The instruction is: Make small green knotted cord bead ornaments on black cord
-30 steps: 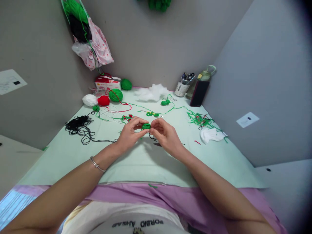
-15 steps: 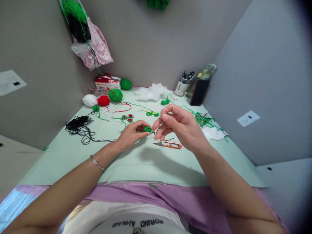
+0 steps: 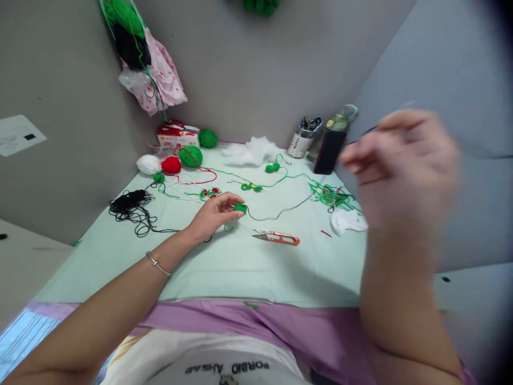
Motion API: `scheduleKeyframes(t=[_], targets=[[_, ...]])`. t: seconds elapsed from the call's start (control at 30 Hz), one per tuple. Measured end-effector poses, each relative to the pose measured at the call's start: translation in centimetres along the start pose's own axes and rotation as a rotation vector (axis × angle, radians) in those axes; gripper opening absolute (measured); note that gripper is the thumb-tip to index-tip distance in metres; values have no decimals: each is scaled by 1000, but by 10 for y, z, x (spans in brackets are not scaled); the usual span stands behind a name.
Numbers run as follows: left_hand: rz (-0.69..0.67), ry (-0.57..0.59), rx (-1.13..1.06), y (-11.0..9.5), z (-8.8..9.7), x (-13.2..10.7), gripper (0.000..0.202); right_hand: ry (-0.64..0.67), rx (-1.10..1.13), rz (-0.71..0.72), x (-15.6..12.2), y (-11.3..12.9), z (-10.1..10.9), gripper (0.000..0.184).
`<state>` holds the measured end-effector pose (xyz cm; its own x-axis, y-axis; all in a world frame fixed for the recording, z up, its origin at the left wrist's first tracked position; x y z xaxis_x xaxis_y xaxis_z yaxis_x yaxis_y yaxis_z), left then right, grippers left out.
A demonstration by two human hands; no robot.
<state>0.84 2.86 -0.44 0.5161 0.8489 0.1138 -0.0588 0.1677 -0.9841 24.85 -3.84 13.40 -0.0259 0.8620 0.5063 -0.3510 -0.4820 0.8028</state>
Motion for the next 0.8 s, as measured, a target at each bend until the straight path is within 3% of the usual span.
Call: scheduleKeyframes(t=[0.03, 0.07, 0.2, 0.3, 0.43, 0.8], targets=[[2, 1, -8, -1, 0, -1, 35, -80, 31, 65, -3, 0, -3, 10], [5, 4, -12, -1, 0, -1, 35, -64, 30, 93, -5, -4, -12, 8], [1, 28, -32, -3, -1, -2, 37, 140, -206, 143, -15, -36, -57, 7], [-9, 18, -33, -6, -2, -3, 36, 260, -442, 226, -26, -51, -74, 11], [20, -20, -31, -9, -2, -4, 36, 314, -602, 276, -34, -57, -78, 15], [7, -26, -14, -8, -3, -5, 35, 387, -659, 243, -36, -55, -83, 20]])
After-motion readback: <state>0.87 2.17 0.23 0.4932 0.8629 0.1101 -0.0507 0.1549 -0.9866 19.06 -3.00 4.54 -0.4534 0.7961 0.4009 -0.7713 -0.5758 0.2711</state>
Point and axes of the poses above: each hand's wrist, its own x-axis towards the middle knuckle, its own z-axis out of the back of the hand, y = z × x, the point moved 3 cm from there along x, towards the middle knuckle, and after that the axes turned 4 degrees about y, right-handed, at the moved point
